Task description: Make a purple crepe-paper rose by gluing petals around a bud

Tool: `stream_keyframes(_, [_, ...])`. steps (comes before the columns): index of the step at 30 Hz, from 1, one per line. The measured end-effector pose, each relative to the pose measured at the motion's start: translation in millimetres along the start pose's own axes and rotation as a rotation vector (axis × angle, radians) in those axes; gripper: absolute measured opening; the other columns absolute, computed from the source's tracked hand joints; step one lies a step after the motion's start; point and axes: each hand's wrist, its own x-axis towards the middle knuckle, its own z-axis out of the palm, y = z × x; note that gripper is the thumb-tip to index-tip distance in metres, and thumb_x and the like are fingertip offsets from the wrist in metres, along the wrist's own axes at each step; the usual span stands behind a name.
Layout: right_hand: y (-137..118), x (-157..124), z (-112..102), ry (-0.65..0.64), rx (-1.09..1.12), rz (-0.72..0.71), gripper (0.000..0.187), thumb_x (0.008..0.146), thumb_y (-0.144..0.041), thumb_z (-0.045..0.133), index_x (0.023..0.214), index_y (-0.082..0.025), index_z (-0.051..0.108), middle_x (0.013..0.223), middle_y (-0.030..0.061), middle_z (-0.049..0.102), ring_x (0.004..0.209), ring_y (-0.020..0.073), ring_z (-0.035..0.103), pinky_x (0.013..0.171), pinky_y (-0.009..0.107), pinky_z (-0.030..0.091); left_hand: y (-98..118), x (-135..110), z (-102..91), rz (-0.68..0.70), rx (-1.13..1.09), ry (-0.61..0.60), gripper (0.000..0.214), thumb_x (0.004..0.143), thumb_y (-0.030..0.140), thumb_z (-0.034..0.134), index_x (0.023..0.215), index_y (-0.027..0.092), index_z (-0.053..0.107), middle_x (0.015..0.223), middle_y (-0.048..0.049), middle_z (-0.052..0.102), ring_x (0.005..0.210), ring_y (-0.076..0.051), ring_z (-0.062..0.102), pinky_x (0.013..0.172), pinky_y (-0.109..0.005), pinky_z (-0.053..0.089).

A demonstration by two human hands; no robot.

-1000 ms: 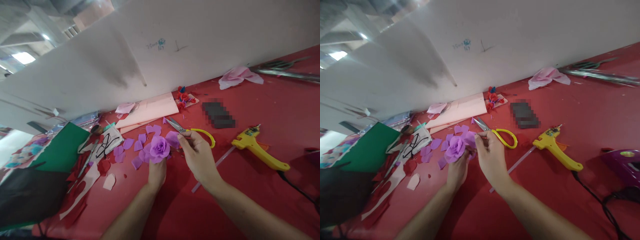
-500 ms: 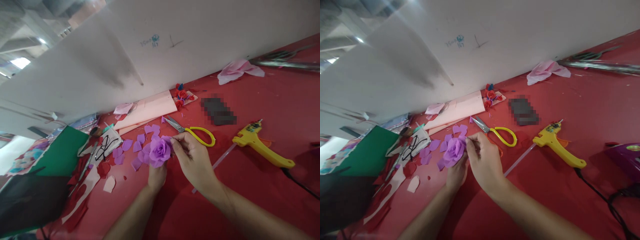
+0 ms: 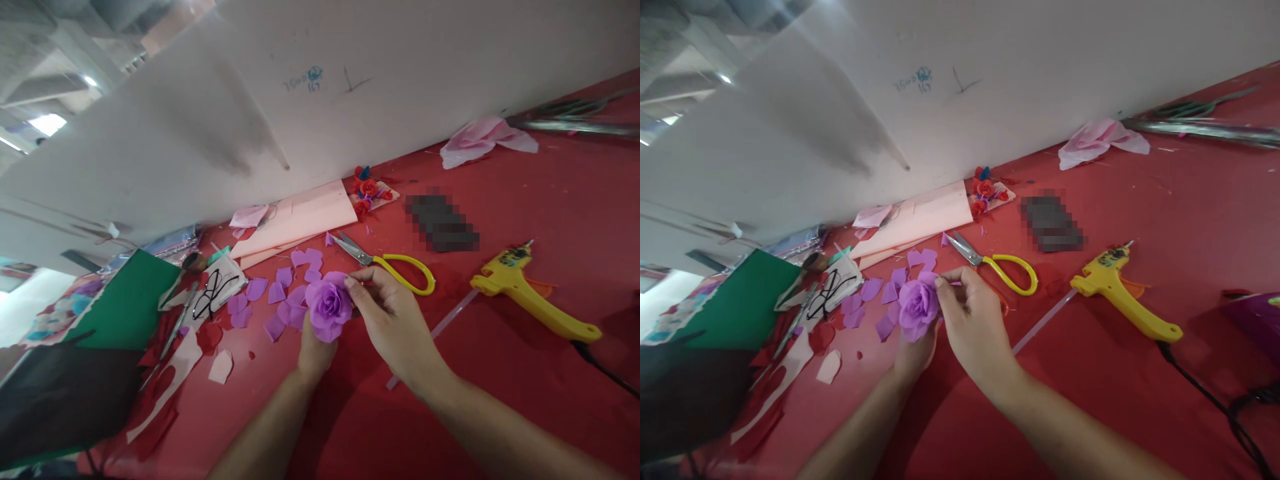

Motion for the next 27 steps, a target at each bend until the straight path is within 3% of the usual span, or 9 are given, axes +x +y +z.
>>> stream_keyframes(6, [1,-1,-1,-0.003,-0.009,-0.018,0.019,0.085,-0.042,0.058,0.087,-0.023,0.059,0.076,0.0009,0.068,0.064,0.0154,0.062,0.06,0.028,0.051,2,-2,1.0,0.049,-0.048,-0.015,0.029,0.071,0.043,0.072,0.086,0.019,0.068,0.084,-0.0062,0.068,0.079,-0.021,0.062,0.077,-0.035,0.052])
stream_keyframes(13, [-3,-5,0,0.039,0.093,0.019,0.025,0.084,-0.048,0.056,0.098,-0.027,0.06,0.086,0.0014,0.069,0.07,0.0176,0.066,0.058,0.028,0.053,-6,1,-0.5,0.041,-0.097,-0.038,0.02,0.068,0.032,0.073,0.083,0.021,0.068,0.086,-0.0072,0.069,0.081,-0.022,0.062,0.082,-0.038,0.052])
stream_keyframes(21, [7,-10,0,0.039,0.072,-0.001,0.036,0.089,-0.052,0.05,0.115,-0.03,0.059,0.11,0.0048,0.068,0.094,0.0214,0.066,0.075,0.034,0.056,26,0,-1.5,0.07,-0.068,-0.069,0.009,0.062,0.024,0.073,0.067,0.022,0.066,0.075,-0.0083,0.067,0.079,-0.027,0.061,0.079,-0.043,0.052])
stream_keyframes(27, [14,-22,7,-0.046,0.098,-0.019,0.051,0.092,-0.055,0.042,0.138,-0.034,0.042,0.131,0.0065,0.059,0.122,0.0239,0.055,0.093,0.041,0.051,23,1,2.6,0.113,-0.194,0.004,0.012,0.066,0.032,0.07,0.066,0.023,0.064,0.075,-0.009,0.068,0.087,-0.029,0.062,0.081,-0.042,0.052])
